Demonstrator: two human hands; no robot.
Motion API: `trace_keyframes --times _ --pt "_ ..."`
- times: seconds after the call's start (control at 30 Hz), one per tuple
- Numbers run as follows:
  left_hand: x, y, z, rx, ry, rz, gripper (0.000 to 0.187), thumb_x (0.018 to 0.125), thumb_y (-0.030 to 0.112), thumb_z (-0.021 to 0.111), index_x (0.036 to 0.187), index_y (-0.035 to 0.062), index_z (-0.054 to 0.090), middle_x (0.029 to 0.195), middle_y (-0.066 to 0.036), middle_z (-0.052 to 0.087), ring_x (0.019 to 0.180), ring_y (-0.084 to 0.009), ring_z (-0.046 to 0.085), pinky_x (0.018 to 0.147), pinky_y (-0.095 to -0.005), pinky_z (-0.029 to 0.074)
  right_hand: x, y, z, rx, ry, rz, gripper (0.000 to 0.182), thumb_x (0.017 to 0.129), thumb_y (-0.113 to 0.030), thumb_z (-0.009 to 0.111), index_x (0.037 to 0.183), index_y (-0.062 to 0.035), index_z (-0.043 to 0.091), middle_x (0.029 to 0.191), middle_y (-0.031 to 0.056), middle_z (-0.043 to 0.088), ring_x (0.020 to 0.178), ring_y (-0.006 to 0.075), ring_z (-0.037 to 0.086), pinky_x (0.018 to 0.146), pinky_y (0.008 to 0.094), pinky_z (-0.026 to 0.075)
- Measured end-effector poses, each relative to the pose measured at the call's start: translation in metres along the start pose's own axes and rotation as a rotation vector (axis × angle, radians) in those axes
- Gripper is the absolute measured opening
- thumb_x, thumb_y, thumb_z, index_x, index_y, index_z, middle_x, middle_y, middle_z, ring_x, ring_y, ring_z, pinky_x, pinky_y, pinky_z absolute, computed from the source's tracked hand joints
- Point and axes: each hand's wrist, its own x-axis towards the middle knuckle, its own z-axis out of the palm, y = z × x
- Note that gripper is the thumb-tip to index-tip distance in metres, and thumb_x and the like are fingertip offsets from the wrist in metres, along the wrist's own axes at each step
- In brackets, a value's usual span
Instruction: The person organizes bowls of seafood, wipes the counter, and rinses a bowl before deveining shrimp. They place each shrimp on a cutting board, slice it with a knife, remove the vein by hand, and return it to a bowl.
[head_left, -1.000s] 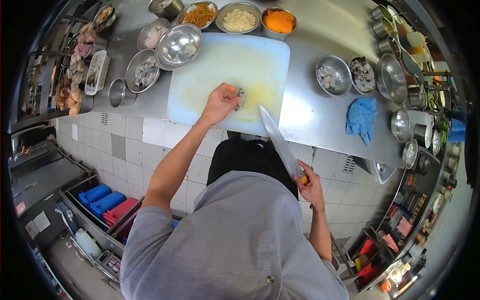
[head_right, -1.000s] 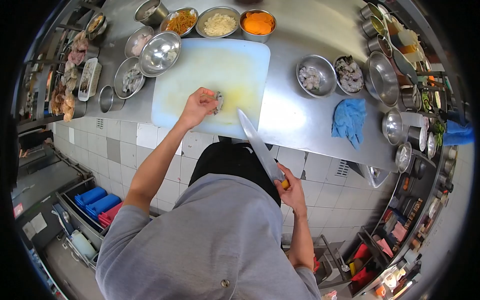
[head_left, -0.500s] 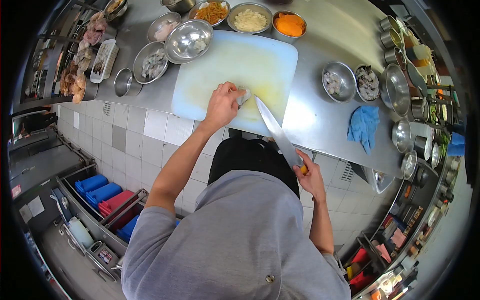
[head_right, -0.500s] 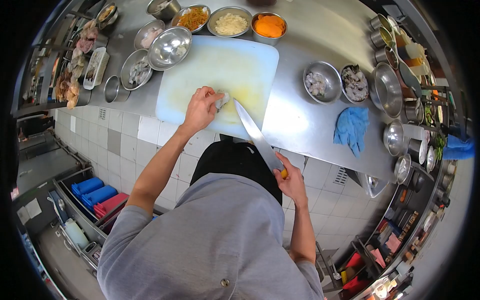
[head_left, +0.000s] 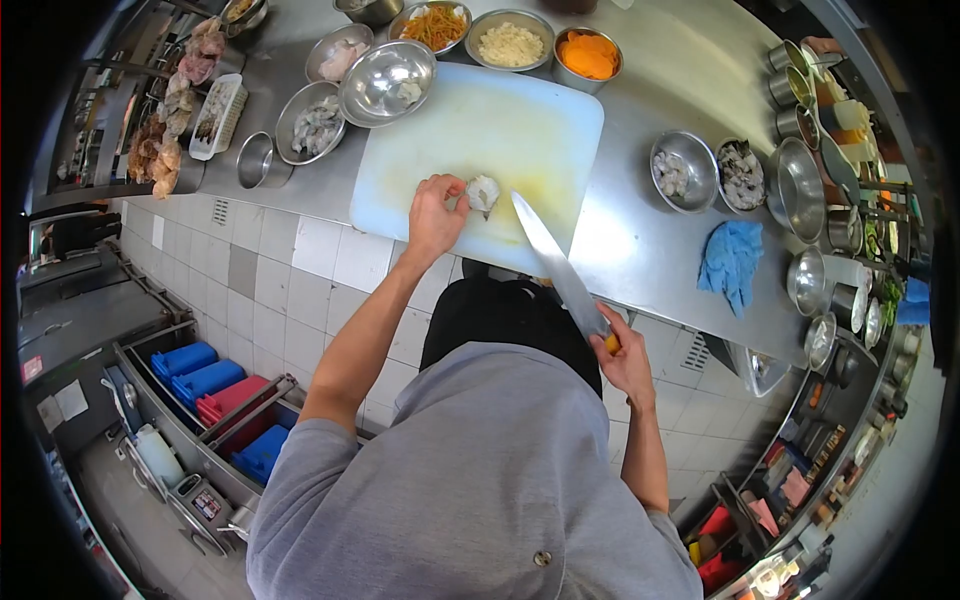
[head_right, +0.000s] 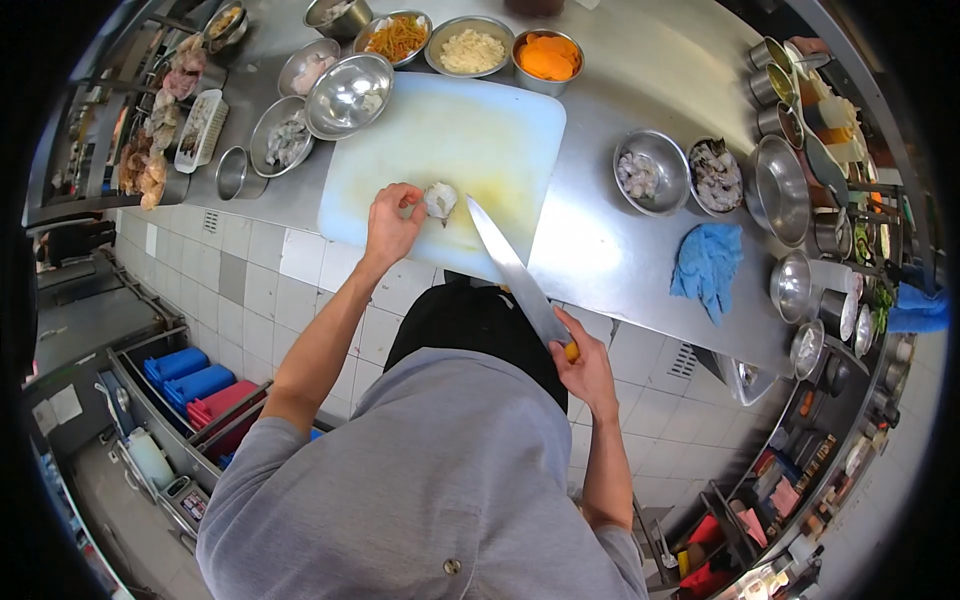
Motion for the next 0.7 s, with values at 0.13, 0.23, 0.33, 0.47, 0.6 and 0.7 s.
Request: trace_keyframes --times 0.13,0.23,0.33,0.47,0.6,0.7 --pt "0.002 0.006 0.002 0.029 0.005 -0.011 0.023 0.082 0.010 0.076 0.104 0.0032 0.073 0.092 -0.010 0.068 0.090 -0.0261 0.062 0.084 -0.0388 0.053 0.008 -0.007 0.001 -0.031 -0.050 0.032 0.055 0.089 -0.003 0.070 0.142 -0.0152 0.059 0.089 0.0196 0.070 0.060 0.0222 0.055 0.063 0.0312 0.050" --pt "0.012 0.004 0.002 0.035 -0.018 -0.001 0.021 0.081 0.009 0.075 0.101 0.0052 0.073 0.092 -0.011 0.067 0.097 -0.0301 0.062 0.088 -0.0409 0.051 0.012 -0.004 0.004 -0.035 -0.062 0.018 0.055 0.088 -0.002 0.070 0.141 -0.0128 0.059 0.094 0.0182 0.070 0.064 0.0203 0.055 0.065 0.0303 0.050" --pt "0.021 0.000 -0.002 -0.002 -0.145 0.012 0.021 0.081 0.009 0.075 0.101 0.0053 0.074 0.093 -0.012 0.067 0.100 -0.0308 0.061 0.090 -0.0406 0.051 0.014 -0.003 0.004 -0.038 -0.067 -0.011 0.055 0.088 -0.001 0.070 0.141 -0.0112 0.059 0.109 0.0193 0.071 0.071 0.0220 0.061 0.071 0.0307 0.052" --pt "0.025 -0.003 0.000 -0.024 -0.138 0.010 0.018 0.082 0.006 0.073 0.100 0.0043 0.073 0.094 -0.012 0.067 0.097 -0.0313 0.061 0.089 -0.0408 0.050 0.013 -0.002 0.005 -0.028 -0.052 -0.044 0.055 0.089 -0.001 0.070 0.141 -0.0107 0.059 0.117 0.0201 0.072 0.077 0.0260 0.068 0.076 0.0319 0.055" --pt "0.019 -0.007 -0.001 -0.068 -0.100 0.018 0.013 0.085 0.002 0.070 0.098 0.0026 0.071 0.095 -0.013 0.067 0.094 -0.0305 0.061 0.086 -0.0409 0.050 0.012 -0.005 0.006 -0.010 -0.041 -0.058 0.054 0.089 -0.001 0.070 0.141 -0.0104 0.059 0.119 0.0198 0.071 0.078 0.0258 0.068 0.077 0.0322 0.055" --pt "0.008 -0.008 -0.005 -0.172 -0.097 -0.003 0.008 0.088 0.004 0.069 0.097 0.0016 0.070 0.094 -0.012 0.067 0.091 -0.0270 0.060 0.083 -0.0389 0.050 0.012 -0.007 0.007 -0.012 -0.047 -0.041 0.054 0.089 -0.002 0.070 0.141 -0.0106 0.059 0.120 0.0201 0.071 0.079 0.0256 0.069 0.077 0.0327 0.055"
